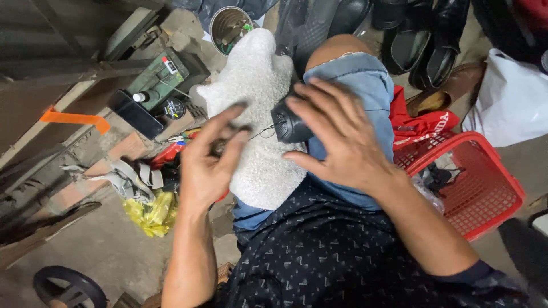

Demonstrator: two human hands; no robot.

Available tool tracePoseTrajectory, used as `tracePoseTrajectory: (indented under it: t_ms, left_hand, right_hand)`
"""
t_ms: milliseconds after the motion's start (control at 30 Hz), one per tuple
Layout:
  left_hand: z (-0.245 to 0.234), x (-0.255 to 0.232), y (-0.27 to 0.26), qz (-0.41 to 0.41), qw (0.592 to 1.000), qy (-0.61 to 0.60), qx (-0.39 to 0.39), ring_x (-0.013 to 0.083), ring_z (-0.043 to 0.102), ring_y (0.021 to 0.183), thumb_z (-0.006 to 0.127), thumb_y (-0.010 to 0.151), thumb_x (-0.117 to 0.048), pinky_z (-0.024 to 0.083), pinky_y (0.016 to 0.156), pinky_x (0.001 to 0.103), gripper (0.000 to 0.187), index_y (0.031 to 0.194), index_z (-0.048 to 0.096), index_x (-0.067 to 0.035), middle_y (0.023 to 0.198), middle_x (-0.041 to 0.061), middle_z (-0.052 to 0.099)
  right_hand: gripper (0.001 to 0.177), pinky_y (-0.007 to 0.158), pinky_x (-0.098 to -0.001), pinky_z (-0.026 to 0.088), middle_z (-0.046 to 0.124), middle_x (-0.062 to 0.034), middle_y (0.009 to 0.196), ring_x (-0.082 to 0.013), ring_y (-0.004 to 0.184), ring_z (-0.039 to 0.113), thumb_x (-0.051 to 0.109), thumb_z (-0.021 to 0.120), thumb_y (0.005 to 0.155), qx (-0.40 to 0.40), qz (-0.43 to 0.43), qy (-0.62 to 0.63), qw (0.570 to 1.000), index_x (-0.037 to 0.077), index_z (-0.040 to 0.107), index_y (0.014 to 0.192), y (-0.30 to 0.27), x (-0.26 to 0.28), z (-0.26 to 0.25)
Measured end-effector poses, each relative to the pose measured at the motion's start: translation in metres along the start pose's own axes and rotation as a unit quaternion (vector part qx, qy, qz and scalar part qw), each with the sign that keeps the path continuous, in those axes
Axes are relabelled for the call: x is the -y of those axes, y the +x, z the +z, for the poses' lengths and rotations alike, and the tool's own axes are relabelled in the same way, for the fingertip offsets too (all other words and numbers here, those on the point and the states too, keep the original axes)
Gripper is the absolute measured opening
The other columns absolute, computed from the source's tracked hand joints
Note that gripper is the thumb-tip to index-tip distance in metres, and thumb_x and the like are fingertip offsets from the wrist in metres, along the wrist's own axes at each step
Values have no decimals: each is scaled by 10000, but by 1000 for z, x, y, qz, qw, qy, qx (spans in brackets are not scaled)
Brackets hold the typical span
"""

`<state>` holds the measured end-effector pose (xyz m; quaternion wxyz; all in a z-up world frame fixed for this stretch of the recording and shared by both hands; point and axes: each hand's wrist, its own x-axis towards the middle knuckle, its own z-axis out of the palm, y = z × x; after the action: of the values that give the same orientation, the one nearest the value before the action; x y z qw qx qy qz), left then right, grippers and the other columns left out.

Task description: The person is sewing a black shoe using a needle and thread. They hold the shoe on their lap and repeatedly push the needle through the sole and upper, pulling the thread tight to secure the stitches.

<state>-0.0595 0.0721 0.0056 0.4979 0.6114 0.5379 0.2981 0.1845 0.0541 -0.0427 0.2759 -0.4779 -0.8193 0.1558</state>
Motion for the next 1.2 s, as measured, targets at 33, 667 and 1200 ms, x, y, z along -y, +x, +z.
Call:
tracePoseTrajectory:
  t_ms: [33,667,1200]
  left_hand:
    - [4,2,4,2,999,26,28,132,671,879,633,1022,-128,552,742,251,306,1316,623,-46,1403,114,654]
    - [7,6,-31,-62,983,-99,144,79,347,688,627,1025,-166,322,632,254,299,790,444,-140,744,-54,373]
    - [10,3,-44,-44,990,-50,-124,125,567,862,666,986,-138,448,801,269,144,876,579,-104,930,26,640]
  right_hand:
    - [818,1256,-537,371,512,-198,1528,-333,1450,466,582,754,956,42,5,-9,999,39,457,1490,4,1,8]
    - [588,1185,-531,388,583,-174,1408,-360,1310,573,449,716,1031,36,-17,-37,998,36,561,1420,16,8,3]
    - [658,1088,-485,493,507,-178,1465,-355,1310,525,403,813,968,51,0,0,999,64,511,1444,9,10,5]
